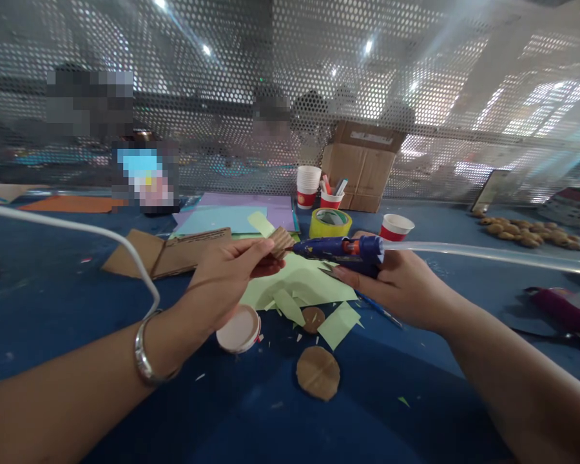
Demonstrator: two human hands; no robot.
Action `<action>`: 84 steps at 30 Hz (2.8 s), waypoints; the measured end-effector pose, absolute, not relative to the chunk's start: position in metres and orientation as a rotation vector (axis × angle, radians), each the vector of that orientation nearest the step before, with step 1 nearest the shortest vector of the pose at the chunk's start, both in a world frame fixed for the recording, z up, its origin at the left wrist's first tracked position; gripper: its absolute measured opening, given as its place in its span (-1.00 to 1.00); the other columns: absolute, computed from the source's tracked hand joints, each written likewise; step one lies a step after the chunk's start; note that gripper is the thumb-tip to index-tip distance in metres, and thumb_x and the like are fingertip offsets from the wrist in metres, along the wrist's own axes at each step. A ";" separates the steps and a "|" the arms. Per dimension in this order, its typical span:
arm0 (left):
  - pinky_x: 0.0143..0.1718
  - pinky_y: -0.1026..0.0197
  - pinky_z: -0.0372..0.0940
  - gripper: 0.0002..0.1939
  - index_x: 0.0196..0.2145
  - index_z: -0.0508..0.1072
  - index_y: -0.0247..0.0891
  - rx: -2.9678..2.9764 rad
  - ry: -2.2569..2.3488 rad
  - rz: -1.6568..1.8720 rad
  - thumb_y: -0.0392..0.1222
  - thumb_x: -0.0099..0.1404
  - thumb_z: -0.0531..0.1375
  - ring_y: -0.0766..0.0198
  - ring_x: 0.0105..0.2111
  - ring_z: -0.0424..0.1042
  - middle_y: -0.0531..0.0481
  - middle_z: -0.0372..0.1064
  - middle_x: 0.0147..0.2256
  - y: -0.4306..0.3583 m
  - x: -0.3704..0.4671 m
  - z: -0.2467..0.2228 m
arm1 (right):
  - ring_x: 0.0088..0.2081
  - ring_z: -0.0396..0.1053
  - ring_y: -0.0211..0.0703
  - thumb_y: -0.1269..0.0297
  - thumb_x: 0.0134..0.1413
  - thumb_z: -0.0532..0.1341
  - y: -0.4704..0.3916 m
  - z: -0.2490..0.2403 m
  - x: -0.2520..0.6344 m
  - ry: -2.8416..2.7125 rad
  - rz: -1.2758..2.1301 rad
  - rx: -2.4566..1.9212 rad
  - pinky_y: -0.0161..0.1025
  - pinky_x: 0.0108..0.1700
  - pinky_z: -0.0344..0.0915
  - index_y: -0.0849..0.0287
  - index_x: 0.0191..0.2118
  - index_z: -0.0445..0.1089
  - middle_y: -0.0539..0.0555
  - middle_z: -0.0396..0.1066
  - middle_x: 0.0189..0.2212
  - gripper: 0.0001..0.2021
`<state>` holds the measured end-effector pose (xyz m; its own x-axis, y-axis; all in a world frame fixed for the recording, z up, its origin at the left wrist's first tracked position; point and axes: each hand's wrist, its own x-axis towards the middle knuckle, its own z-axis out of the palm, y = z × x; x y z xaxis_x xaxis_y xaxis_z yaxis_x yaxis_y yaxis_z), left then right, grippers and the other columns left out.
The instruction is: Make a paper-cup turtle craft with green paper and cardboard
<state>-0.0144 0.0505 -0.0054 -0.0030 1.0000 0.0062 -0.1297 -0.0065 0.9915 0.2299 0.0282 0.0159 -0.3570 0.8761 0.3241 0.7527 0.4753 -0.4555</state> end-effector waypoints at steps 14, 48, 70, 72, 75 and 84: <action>-0.11 0.12 0.48 -0.87 -0.37 0.69 -0.18 1.181 1.116 1.247 -0.10 0.20 0.36 0.16 -0.33 0.56 -0.07 0.62 -0.37 0.048 -0.013 -0.003 | -0.56 0.14 -0.22 -0.06 0.25 0.18 0.027 0.018 0.227 -2.231 0.301 -1.311 -0.23 -0.47 0.05 0.11 -0.52 0.29 -0.09 0.05 -0.72 -0.58; -0.20 0.14 0.48 -0.86 -0.37 0.67 -0.22 1.161 1.158 1.272 -0.12 0.22 0.34 0.22 -0.42 0.55 -0.08 0.61 -0.39 0.051 -0.015 -0.006 | -0.54 0.26 -0.13 0.05 0.22 0.23 0.026 0.019 0.228 -2.210 0.308 -1.269 -0.18 -0.50 0.04 0.06 -0.55 0.22 -0.05 0.08 -0.75 -0.63; -0.18 0.11 0.52 -0.83 -0.39 0.68 -0.20 1.204 1.113 1.287 -0.05 0.16 0.37 0.16 -0.39 0.56 -0.10 0.61 -0.41 0.055 -0.016 -0.011 | -0.35 0.44 -0.16 0.13 0.28 0.18 0.021 0.022 0.225 -2.269 0.146 -1.301 -0.27 -0.39 0.26 0.11 -0.32 0.39 0.04 0.51 -0.32 -0.80; -0.19 0.12 0.51 -0.83 -0.39 0.68 -0.19 1.195 1.110 1.290 -0.05 0.16 0.38 0.17 -0.39 0.56 -0.11 0.62 -0.39 0.055 -0.016 -0.011 | -0.38 0.42 -0.19 0.13 0.28 0.18 0.020 0.022 0.225 -2.273 0.157 -1.315 -0.28 -0.41 0.25 0.11 -0.34 0.39 0.04 0.50 -0.31 -0.78; -0.20 0.14 0.51 -0.83 -0.35 0.69 -0.20 1.178 1.105 1.307 -0.07 0.17 0.37 0.18 -0.39 0.57 -0.12 0.63 -0.35 0.057 -0.016 -0.012 | -0.39 0.40 -0.21 0.14 0.28 0.18 0.020 0.023 0.225 -2.290 0.177 -1.318 -0.28 -0.38 0.26 0.13 -0.35 0.40 0.04 0.48 -0.31 -0.78; -0.22 0.15 0.52 -0.81 -0.32 0.68 -0.23 1.176 1.109 1.314 -0.07 0.18 0.36 0.18 -0.39 0.58 -0.15 0.63 -0.32 0.058 -0.017 -0.015 | -0.33 0.44 -0.13 0.16 0.27 0.18 0.022 0.024 0.226 -2.297 0.148 -1.309 -0.25 -0.35 0.29 0.12 -0.28 0.44 0.05 0.50 -0.34 -0.82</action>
<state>-0.0174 0.0585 -0.0151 -0.0153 0.9976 0.0669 -0.1024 -0.0681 0.9924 0.2260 0.0222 0.0239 -0.4209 0.8329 0.3594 0.7800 0.5346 -0.3253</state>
